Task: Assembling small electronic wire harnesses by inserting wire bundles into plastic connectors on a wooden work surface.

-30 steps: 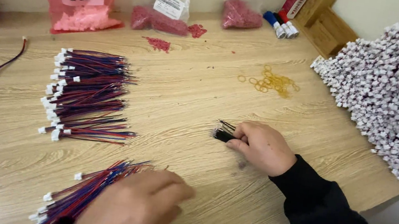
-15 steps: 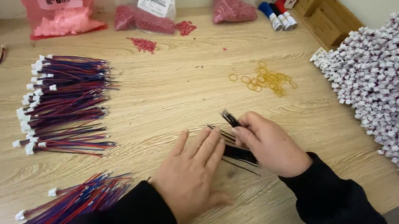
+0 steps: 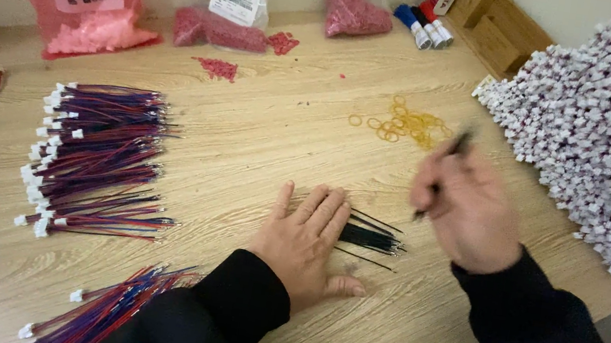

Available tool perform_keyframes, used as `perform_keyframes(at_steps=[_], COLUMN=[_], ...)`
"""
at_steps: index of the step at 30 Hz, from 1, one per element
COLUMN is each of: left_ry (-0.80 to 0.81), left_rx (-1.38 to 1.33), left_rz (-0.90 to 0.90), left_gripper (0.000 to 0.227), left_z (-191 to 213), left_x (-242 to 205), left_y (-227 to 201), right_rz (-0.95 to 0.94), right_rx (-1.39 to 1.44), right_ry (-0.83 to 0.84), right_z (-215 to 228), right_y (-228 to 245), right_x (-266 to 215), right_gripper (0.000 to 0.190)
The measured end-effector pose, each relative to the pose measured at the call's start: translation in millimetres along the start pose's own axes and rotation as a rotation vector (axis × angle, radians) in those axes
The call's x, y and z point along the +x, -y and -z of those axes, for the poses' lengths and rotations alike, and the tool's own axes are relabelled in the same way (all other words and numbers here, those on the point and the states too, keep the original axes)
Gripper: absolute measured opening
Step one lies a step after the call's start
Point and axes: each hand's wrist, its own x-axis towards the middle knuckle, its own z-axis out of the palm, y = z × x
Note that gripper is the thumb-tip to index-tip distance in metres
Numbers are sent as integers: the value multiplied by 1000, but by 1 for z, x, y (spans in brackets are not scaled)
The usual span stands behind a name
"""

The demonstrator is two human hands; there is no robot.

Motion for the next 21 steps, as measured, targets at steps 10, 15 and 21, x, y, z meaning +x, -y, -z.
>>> perform_keyframes(at_steps=[10,15,21], left_ry=[-140,-300,-115], left_rx=[-17,-221,-470], left_rz=[44,128,511], left_gripper=[98,64,14], left_z=[43,119,160], left_x=[-11,-76,-190], left_y=[22,116,169], right_rz=[75,118,46], right_rx=[190,67,-207], right_ry=[95,198,125], right_z=[-66,-76,-72], right_y=[24,-25,-45], right_x=[-62,-100,-97], right_gripper=[18,15,21])
